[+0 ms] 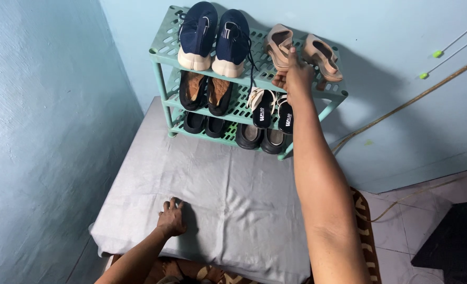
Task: Organizing different types of footwear including heels, sneakers, and sandals onto a multi-tier plastic shoe rack.
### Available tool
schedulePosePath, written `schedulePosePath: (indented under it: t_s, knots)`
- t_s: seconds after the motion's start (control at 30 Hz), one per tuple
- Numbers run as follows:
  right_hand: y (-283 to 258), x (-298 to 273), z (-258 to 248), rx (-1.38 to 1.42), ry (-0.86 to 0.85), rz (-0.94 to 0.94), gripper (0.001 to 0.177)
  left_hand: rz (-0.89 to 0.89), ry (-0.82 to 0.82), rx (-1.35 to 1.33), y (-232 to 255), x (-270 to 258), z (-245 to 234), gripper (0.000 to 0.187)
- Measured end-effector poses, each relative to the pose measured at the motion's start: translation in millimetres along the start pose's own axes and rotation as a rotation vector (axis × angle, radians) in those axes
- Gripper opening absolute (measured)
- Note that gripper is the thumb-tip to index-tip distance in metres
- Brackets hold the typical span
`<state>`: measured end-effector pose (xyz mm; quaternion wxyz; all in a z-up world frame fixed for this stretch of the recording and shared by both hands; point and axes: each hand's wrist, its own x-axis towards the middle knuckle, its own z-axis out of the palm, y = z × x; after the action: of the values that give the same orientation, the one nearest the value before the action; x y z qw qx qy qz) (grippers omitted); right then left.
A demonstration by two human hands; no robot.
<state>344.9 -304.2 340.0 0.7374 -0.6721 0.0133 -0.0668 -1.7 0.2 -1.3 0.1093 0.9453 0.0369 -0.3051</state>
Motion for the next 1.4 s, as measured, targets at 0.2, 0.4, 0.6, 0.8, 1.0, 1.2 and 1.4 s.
schedulePosePath:
  t_s: [0.2, 0.4, 0.6, 0.8, 1.0, 1.2, 1.4]
  knots:
    - [31.4, -2.6, -8.2, 0.029, 0.052, -0.026, 0.060, -0.042, -0.054, 0.003, 3.5, -15.1, 0.8, 0.100]
    - [26.3, -10.3, -6.3, 0.075, 0.040, -0.026, 0.061, -0.031, -0.024, 0.007, 3.0, -7.4, -0.7, 0.101]
    - [16.2, -57.2, 12.5, 0.096, 0.115, -0.056, 0.053, -0.054, 0.025, 0.022, 6.5, -1.0, -0.2, 0.094]
    - [103.5, -96.1, 11.4, 0.047, 0.143, -0.138, 0.023, -0.059, 0.038, 0.040, 9.5, 0.3, 0.3, 0.092]
    - [190.8, -87.8, -38.7, -0.024, 0.396, 0.069, 0.010, -0.165, 0.095, -0.131, 10.9, 21.0, -1.4, 0.072]
    - [197.0, -67.8, -77.1, 0.150, 0.539, 0.254, 0.018, 0.023, 0.617, -0.793, 2.2, 166.4, 13.4, 0.048]
    - [253.7, -45.6, -80.0, 0.249, 0.699, 0.495, 0.027, -0.005, 0.256, -1.927, 68.5, 193.2, -150.3, 0.039]
